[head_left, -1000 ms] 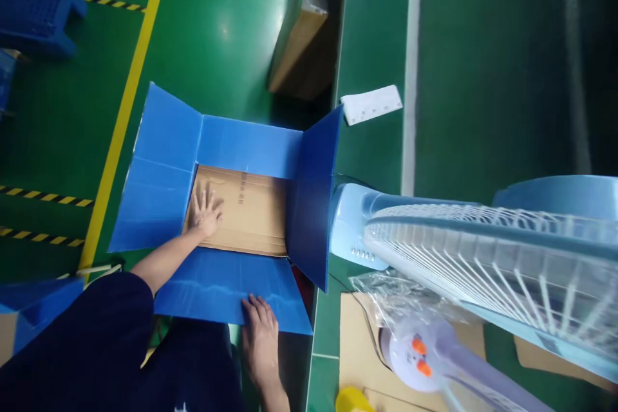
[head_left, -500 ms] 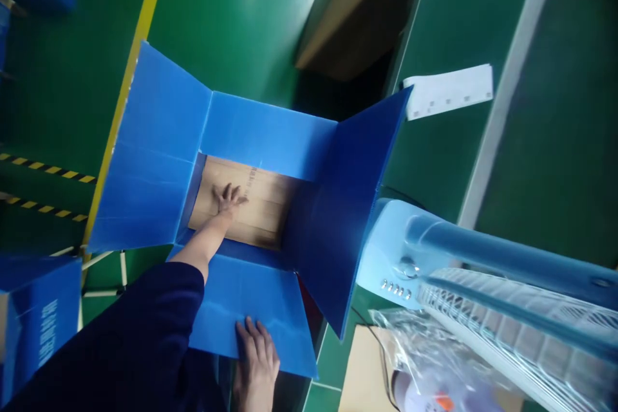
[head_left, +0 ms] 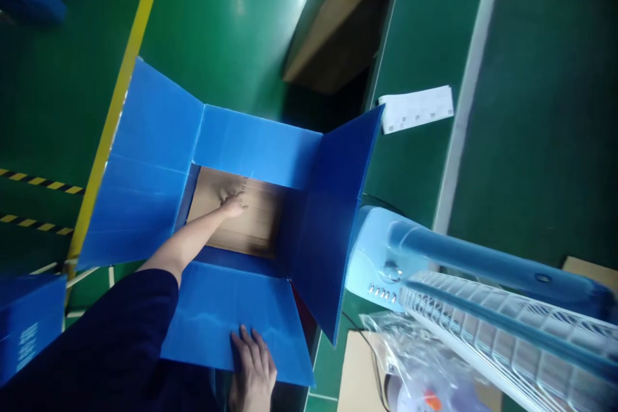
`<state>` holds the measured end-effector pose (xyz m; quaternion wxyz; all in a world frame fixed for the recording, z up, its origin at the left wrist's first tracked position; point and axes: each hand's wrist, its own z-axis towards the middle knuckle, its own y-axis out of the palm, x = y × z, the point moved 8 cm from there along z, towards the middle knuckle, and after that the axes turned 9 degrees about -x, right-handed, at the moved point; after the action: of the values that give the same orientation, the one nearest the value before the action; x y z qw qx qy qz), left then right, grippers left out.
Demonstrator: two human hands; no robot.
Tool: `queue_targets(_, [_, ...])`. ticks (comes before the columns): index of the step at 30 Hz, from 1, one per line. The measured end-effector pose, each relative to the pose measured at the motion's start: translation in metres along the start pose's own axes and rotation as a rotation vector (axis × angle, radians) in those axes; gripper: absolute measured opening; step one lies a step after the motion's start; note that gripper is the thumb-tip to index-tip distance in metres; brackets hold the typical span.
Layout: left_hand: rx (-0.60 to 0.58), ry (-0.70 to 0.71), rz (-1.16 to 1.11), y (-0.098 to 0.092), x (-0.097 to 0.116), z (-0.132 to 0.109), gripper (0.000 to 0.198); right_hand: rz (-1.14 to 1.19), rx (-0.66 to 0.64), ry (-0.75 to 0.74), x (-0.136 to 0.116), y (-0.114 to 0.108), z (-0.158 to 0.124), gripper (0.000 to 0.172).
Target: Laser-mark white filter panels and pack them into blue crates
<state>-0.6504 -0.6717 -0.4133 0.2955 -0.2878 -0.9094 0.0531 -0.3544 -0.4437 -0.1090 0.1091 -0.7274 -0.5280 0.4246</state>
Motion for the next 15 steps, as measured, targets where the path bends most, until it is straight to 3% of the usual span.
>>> queue_targets(4, [0.206, 0.122, -0.289, -0.043, 0.058, -0.001, 0.053, -0.002, 0.015, 0.004, -0.001, -0.003, 0.005, 0.073])
queue_targets(8, [0.324, 0.215, -0.429, -0.092, 0.123, -0.005, 0.077, -0.040, 0.043, 0.001, -0.005, -0.010, 0.010, 0.077])
queue_targets(11, [0.348, 0.345, -0.571, -0.132, 0.190, -0.004, 0.072, -0.003, 0.066, -0.067, -0.012, -0.021, 0.012, 0.067])
queue_targets(15, [0.292, 0.437, -0.682, -0.179, 0.275, 0.007, 0.048, 0.150, 0.149, -0.105, -0.008, -0.053, 0.019, 0.045])
